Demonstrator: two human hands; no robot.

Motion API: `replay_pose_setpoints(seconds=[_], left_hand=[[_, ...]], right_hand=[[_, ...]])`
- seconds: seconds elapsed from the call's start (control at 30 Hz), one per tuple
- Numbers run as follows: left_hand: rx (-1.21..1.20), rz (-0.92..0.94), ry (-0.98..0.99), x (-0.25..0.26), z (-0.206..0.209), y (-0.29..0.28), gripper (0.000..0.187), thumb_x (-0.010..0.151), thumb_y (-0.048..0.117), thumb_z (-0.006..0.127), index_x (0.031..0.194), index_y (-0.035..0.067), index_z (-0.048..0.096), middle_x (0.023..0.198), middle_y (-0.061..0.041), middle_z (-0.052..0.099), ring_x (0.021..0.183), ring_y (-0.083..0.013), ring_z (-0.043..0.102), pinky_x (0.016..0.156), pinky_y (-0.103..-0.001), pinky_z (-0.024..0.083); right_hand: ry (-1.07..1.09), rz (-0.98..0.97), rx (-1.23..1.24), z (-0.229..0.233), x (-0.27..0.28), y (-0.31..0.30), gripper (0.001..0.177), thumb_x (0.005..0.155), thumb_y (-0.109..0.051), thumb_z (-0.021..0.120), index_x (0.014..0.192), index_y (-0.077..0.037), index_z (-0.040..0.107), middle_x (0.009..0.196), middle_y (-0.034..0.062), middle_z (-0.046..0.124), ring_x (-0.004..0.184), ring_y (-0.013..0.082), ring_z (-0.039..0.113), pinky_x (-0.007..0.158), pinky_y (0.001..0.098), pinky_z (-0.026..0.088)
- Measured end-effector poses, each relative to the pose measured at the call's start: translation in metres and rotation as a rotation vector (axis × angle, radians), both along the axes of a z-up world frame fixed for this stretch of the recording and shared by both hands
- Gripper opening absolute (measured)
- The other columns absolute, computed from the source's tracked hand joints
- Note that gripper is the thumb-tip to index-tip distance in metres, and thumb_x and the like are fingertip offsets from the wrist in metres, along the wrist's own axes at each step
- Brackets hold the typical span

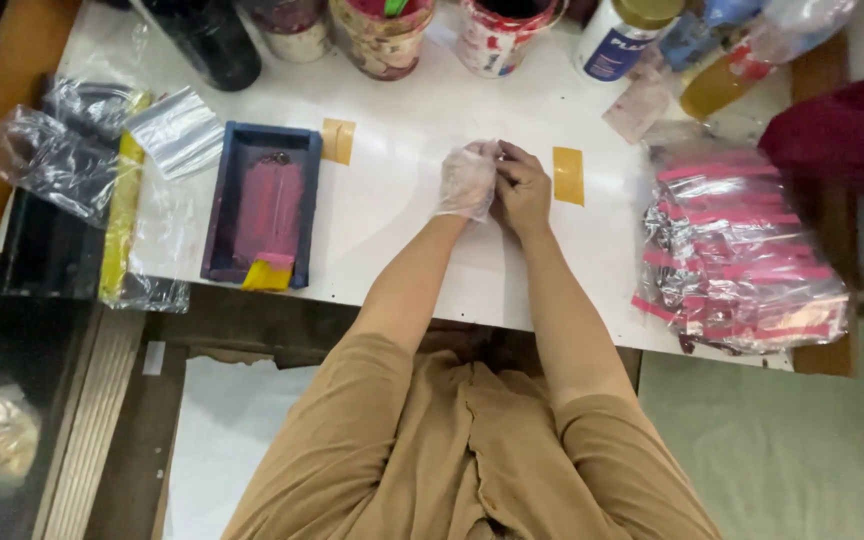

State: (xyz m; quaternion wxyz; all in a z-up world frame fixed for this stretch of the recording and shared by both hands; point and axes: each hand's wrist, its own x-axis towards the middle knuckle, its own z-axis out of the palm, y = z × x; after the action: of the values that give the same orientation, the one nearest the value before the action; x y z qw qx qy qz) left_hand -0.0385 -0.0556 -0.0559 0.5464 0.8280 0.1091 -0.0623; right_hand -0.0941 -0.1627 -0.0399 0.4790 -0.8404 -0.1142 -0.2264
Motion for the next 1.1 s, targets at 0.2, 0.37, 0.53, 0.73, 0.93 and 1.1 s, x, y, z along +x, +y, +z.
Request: replay_pose_setpoints(seconds=[0.2, 0.37, 0.53, 0.73, 0.93, 1.1], left_hand=[[-0.153, 0.224, 0.07, -0.006, 0.024, -0.009, 0.037, 0.09, 0.051, 0.061, 0.107, 0.026, 0.081, 0.105, -0.004, 0.08, 0.109, -0.0311, 0.074, 0.099, -0.045, 0.058], [-0.16, 0.108, 0.063, -0.031, 0.048, -0.018, 0.026, 0.094, 0.037, 0.059, 0.108, 0.034, 0.08, 0.11, -0.001, 0.08, 0.112, -0.0276, 0.074, 0.102, -0.042, 0.059], [-0.154, 0.025, -0.032, 0.01, -0.008, 0.0, 0.028, 0.096, 0.038, 0.061, 0.114, 0.028, 0.079, 0.11, -0.005, 0.08, 0.11, -0.0278, 0.075, 0.098, -0.042, 0.061], [-0.355, -0.08, -0.285, -0.007, -0.034, -0.01, 0.021, 0.092, 0.022, 0.073, 0.108, 0.013, 0.082, 0.093, -0.013, 0.079, 0.091, -0.0241, 0.076, 0.082, -0.037, 0.064], [-0.164, -0.051, -0.129, 0.014, -0.04, -0.012, 0.021, 0.09, 0.041, 0.071, 0.106, 0.032, 0.08, 0.083, 0.002, 0.08, 0.089, -0.0116, 0.077, 0.082, -0.029, 0.065], [-0.251, -0.132, -0.158, -0.016, -0.002, -0.004, 0.034, 0.094, 0.026, 0.076, 0.128, 0.022, 0.074, 0.109, -0.005, 0.08, 0.103, -0.0181, 0.076, 0.089, -0.035, 0.063]], right_hand=[[0.095, -0.058, 0.259, -0.003, 0.006, -0.002, 0.018, 0.088, -0.013, 0.083, 0.104, -0.011, 0.074, 0.098, 0.0083, 0.074, 0.089, 0.0213, 0.072, 0.083, 0.0367, 0.06], [-0.033, -0.125, 0.236, -0.007, 0.01, -0.013, 0.008, 0.091, -0.002, 0.081, 0.098, -0.005, 0.079, 0.09, 0.01, 0.069, 0.083, 0.0255, 0.073, 0.076, 0.0377, 0.061], [-0.024, -0.233, 0.509, 0.012, -0.002, 0.006, 0.01, 0.094, -0.002, 0.072, 0.103, -0.004, 0.073, 0.089, 0.0081, 0.068, 0.084, 0.0156, 0.064, 0.078, 0.0318, 0.054], [0.041, -0.011, 0.345, 0.006, -0.002, -0.013, 0.032, 0.094, 0.007, 0.066, 0.124, -0.003, 0.07, 0.114, 0.017, 0.068, 0.114, 0.0266, 0.064, 0.102, 0.0441, 0.051], [0.157, -0.153, 0.473, 0.029, -0.007, -0.002, 0.019, 0.089, 0.003, 0.068, 0.099, -0.008, 0.079, 0.086, 0.0097, 0.075, 0.085, 0.0168, 0.07, 0.081, 0.0332, 0.057], [0.176, -0.267, 0.517, 0.02, 0.004, -0.008, 0.027, 0.088, 0.007, 0.051, 0.075, -0.009, 0.068, 0.059, 0.0035, 0.062, 0.06, 0.0148, 0.06, 0.059, 0.0268, 0.05]])
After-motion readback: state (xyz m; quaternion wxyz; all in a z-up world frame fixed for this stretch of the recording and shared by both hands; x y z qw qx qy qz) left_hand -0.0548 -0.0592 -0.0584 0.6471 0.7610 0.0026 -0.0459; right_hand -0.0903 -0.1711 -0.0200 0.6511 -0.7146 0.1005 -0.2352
